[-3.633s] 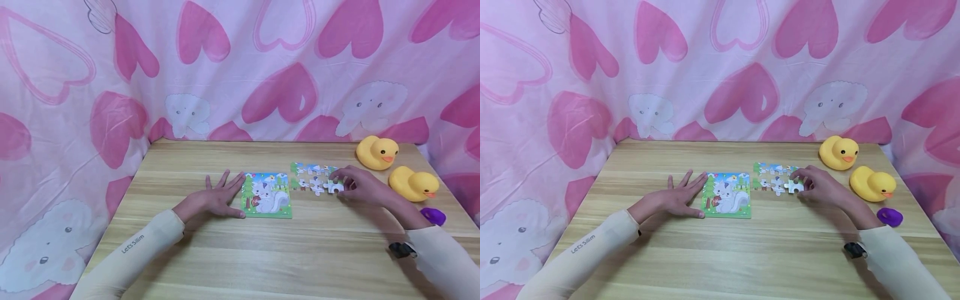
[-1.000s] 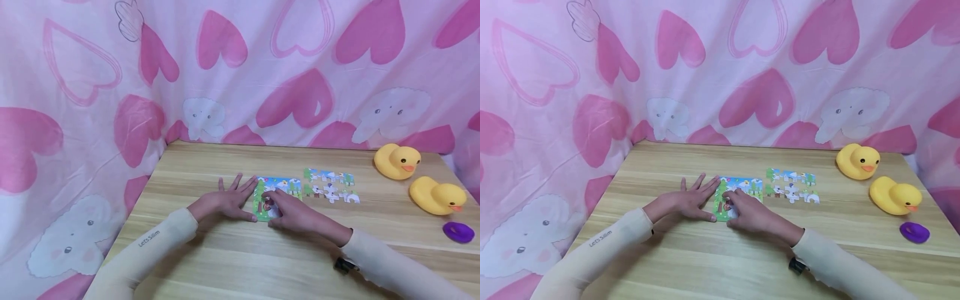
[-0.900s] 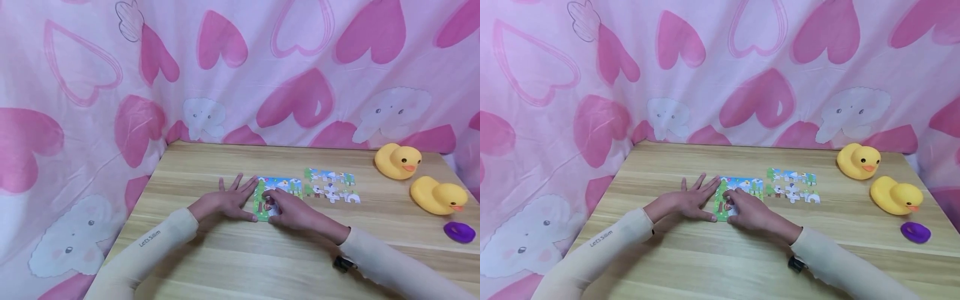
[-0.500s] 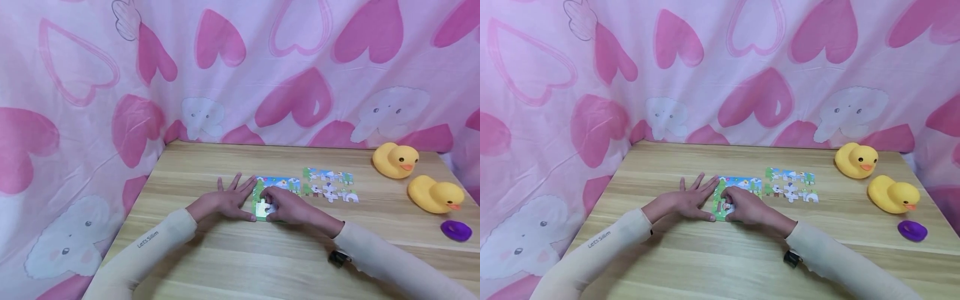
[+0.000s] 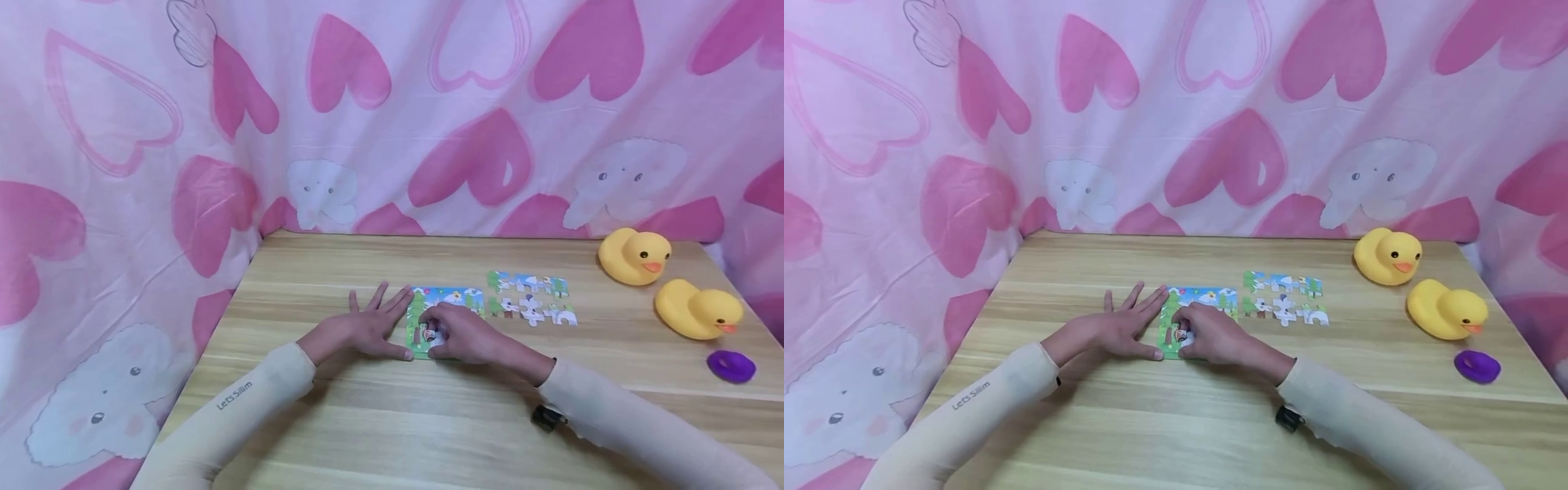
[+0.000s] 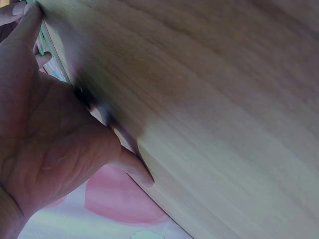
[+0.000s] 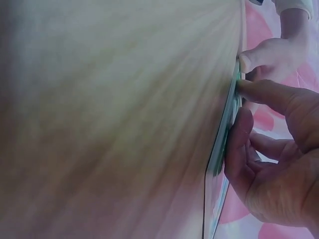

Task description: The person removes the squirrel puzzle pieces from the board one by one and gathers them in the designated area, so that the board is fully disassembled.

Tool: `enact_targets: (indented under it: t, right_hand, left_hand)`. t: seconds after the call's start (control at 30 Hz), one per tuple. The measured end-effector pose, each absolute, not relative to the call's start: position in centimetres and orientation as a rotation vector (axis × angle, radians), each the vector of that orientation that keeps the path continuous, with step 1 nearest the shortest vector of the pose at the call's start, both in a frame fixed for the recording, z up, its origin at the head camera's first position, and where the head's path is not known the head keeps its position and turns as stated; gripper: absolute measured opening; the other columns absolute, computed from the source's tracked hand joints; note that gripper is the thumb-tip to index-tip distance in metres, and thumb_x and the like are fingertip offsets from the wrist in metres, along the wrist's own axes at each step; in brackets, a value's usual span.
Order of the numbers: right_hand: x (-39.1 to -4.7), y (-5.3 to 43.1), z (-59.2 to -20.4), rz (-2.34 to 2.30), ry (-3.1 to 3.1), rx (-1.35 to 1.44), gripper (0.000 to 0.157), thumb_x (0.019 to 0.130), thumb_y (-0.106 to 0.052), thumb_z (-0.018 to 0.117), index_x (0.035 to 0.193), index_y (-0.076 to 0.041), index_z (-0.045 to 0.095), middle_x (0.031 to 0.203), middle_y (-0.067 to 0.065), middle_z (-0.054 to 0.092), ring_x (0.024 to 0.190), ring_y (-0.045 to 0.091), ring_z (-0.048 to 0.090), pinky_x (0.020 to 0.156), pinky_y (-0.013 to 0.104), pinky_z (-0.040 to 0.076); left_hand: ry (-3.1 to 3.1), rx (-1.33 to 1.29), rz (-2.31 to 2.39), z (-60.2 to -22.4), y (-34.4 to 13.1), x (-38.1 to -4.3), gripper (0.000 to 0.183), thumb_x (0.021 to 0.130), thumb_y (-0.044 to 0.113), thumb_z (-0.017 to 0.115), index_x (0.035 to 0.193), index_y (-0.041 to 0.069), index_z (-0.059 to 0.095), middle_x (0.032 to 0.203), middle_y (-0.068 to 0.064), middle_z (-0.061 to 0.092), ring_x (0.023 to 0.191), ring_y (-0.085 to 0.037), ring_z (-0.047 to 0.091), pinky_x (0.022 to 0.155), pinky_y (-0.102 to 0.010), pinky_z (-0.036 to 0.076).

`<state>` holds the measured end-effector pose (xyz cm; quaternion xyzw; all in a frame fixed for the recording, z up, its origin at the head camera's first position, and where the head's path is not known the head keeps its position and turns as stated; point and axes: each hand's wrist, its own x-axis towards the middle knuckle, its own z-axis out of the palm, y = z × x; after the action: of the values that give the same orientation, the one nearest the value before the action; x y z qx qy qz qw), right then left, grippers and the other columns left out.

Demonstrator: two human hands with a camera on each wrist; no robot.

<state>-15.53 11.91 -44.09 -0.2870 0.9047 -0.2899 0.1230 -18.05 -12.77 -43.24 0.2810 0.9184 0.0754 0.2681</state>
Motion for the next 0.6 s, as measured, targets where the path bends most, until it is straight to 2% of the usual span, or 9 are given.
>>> enact_targets:
  t: [0.27, 0.43, 0.6]
  right_hand:
    - [-15.5, 12.2, -43.8, -0.857, 2.656, -0.856, 0.053, 0.082, -0.021, 0.087, 0.132, -0.011, 0.071, 0.106, -0.002, 0.067, 0.090, 0.013, 0.058, 0.079, 0.029, 0.051]
    - [-15.2, 13.2, -43.2, -0.923, 2.611, -0.849, 0.057, 0.088, -0.025, 0.086, 0.140, -0.015, 0.067, 0.115, -0.002, 0.067, 0.088, 0.014, 0.058, 0.073, 0.025, 0.052]
    - [-14.9, 15.4, -42.8, -0.980, 2.611, -0.804, 0.061, 0.088, -0.025, 0.087, 0.144, -0.020, 0.064, 0.119, -0.003, 0.066, 0.082, 0.012, 0.061, 0.067, 0.024, 0.055]
  left_hand:
    - [2.471, 0.757, 0.212, -43.0, -12.7, -18.0, 0.121, 0.088, 0.083, 0.059, 0.169, 0.031, -0.016, 0.177, 0.013, -0.023, 0.164, -0.036, -0.025, 0.113, -0.089, -0.013]
    - [2.474, 0.760, 0.219, -42.9, -12.7, -18.1, 0.121, 0.089, 0.083, 0.059, 0.169, 0.031, -0.015, 0.177, 0.012, -0.023, 0.163, -0.036, -0.026, 0.113, -0.088, -0.014]
    - [2.466, 0.743, 0.233, -43.1, -12.8, -18.2, 0.122, 0.087, 0.084, 0.060, 0.169, 0.033, -0.016, 0.177, 0.014, -0.024, 0.163, -0.034, -0.027, 0.114, -0.087, -0.016]
